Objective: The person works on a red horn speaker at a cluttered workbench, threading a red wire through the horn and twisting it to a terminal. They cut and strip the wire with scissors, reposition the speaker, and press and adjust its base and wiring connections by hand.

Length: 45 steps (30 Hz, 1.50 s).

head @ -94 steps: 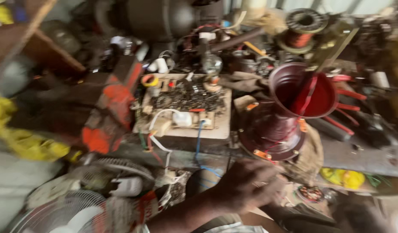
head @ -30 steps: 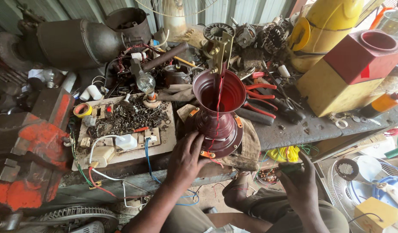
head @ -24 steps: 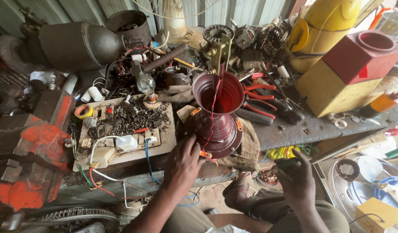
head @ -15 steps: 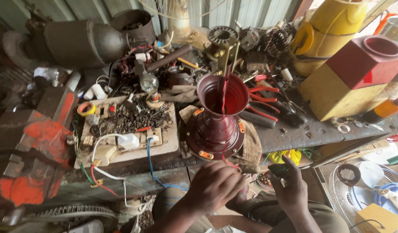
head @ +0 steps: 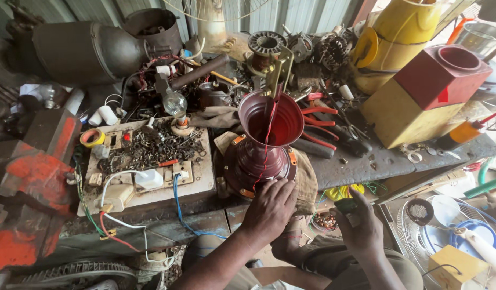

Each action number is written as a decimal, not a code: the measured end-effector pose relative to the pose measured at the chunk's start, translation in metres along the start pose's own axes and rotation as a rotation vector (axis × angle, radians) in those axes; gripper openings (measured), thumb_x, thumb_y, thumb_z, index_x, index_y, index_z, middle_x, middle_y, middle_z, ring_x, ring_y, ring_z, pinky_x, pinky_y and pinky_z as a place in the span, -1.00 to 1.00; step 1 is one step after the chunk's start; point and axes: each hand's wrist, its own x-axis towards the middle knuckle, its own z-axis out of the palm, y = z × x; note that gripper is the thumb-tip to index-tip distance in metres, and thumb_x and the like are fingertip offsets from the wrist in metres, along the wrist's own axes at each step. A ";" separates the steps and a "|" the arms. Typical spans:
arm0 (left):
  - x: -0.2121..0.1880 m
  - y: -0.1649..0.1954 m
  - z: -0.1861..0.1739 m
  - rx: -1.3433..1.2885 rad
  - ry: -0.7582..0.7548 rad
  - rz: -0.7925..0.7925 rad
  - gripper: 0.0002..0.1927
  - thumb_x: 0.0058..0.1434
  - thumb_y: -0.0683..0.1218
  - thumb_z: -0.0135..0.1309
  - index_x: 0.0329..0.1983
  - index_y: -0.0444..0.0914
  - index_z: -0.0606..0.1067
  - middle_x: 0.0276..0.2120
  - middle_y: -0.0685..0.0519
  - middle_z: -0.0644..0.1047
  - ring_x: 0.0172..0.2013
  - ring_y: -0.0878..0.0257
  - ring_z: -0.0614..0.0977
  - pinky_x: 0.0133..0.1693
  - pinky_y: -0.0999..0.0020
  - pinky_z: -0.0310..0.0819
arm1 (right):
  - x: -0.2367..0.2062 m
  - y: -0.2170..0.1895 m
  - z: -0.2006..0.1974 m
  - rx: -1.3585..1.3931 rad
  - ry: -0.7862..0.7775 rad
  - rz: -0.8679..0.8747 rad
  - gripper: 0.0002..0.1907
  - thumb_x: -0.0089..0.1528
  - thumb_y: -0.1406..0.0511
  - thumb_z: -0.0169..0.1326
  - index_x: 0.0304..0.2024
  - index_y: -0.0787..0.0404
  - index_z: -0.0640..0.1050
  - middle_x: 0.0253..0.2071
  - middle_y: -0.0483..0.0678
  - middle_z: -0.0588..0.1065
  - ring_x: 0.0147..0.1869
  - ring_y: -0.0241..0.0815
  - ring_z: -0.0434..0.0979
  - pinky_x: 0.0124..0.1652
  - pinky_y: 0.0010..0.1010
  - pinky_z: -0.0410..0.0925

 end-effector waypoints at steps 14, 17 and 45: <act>-0.038 -0.021 0.003 -0.077 -0.056 -0.054 -0.76 0.42 0.04 0.17 -0.14 -0.23 0.52 -0.17 0.00 0.55 -0.08 0.10 0.59 -0.04 0.11 0.44 | 0.062 -0.043 -0.019 0.037 0.027 -0.326 -0.30 0.21 0.39 0.29 0.33 0.22 0.27 -0.10 -0.02 0.62 -0.04 -0.10 0.68 -0.05 -0.31 0.48; -0.029 -0.026 0.004 -0.080 0.035 -0.093 -0.73 0.39 0.02 0.16 0.01 -0.24 0.50 -0.16 -0.01 0.57 -0.16 0.11 0.59 -0.11 0.14 0.44 | 0.073 -0.056 -0.014 0.034 0.016 -0.306 -0.32 0.19 0.39 0.32 0.30 0.24 0.32 -0.11 0.00 0.62 -0.04 -0.09 0.68 -0.05 -0.28 0.48; -0.010 -0.025 0.043 -0.096 0.087 -0.033 -0.38 0.32 -0.19 -0.10 0.48 -0.33 0.16 0.08 -0.10 0.55 -0.18 0.07 0.53 -0.10 0.09 0.40 | 0.101 -0.059 0.031 0.043 -0.102 -0.395 -0.33 0.15 0.41 0.33 0.28 0.24 0.36 -0.06 0.07 0.59 0.00 0.05 0.66 -0.06 -0.21 0.50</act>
